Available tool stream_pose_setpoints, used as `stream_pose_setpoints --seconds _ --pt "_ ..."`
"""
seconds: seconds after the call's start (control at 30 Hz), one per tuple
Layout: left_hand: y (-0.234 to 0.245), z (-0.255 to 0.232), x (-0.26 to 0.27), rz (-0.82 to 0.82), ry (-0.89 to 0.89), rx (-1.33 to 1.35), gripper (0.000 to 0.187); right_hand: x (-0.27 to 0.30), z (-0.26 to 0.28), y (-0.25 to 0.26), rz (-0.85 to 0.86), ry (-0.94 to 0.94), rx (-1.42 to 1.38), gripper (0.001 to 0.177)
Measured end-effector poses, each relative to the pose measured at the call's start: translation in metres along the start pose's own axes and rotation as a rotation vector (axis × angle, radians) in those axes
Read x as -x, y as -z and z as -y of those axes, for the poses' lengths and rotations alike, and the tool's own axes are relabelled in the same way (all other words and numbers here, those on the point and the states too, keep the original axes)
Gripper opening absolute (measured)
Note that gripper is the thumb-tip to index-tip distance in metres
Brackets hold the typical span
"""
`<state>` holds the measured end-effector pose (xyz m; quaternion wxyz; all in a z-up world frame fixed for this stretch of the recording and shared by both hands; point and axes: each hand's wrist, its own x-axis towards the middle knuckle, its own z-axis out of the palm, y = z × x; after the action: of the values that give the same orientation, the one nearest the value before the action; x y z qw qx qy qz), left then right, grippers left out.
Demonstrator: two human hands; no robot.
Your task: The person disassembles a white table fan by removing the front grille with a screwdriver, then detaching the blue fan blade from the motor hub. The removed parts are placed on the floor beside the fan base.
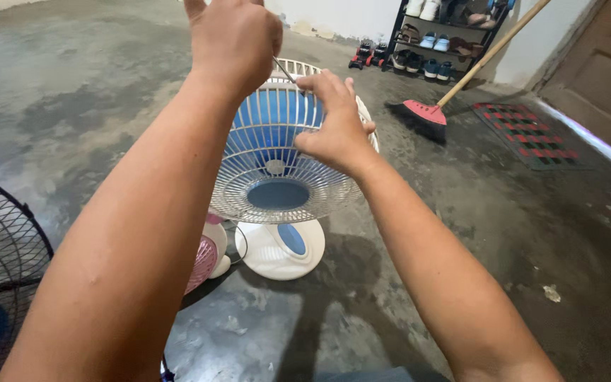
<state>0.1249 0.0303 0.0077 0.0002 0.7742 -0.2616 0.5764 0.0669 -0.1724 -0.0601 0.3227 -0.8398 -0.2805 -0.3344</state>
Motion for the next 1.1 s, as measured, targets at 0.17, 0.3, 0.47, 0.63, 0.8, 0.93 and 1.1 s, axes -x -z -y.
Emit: stream_pose_setpoints --seconds 0.17,0.3,0.47,0.63,0.8,0.93,1.1 --pt "0.019 0.017 0.02 0.062 0.151 -0.012 0.022 -0.003 0.007 0.006 0.053 -0.07 0.01 0.063" --pt "0.034 0.036 0.042 0.015 0.138 -0.109 0.021 -0.003 0.018 0.002 0.09 -0.324 0.037 0.065" --pt "0.053 0.061 0.08 0.177 0.21 -0.124 0.025 -0.007 0.034 0.002 0.139 -0.339 0.076 0.069" --pt "0.058 0.061 0.11 0.231 0.359 -0.091 0.027 -0.011 0.051 0.004 0.233 -0.408 0.139 0.078" --pt "0.07 0.056 0.126 0.28 0.472 0.019 0.029 -0.017 0.052 0.008 0.317 -0.374 0.238 0.075" --pt "0.079 0.049 0.13 0.353 0.532 -0.018 0.026 -0.019 0.042 0.007 0.274 -0.196 0.234 0.068" --pt "0.095 0.048 0.147 0.612 0.689 -0.041 0.021 -0.024 0.032 0.005 0.264 -0.378 0.255 0.066"
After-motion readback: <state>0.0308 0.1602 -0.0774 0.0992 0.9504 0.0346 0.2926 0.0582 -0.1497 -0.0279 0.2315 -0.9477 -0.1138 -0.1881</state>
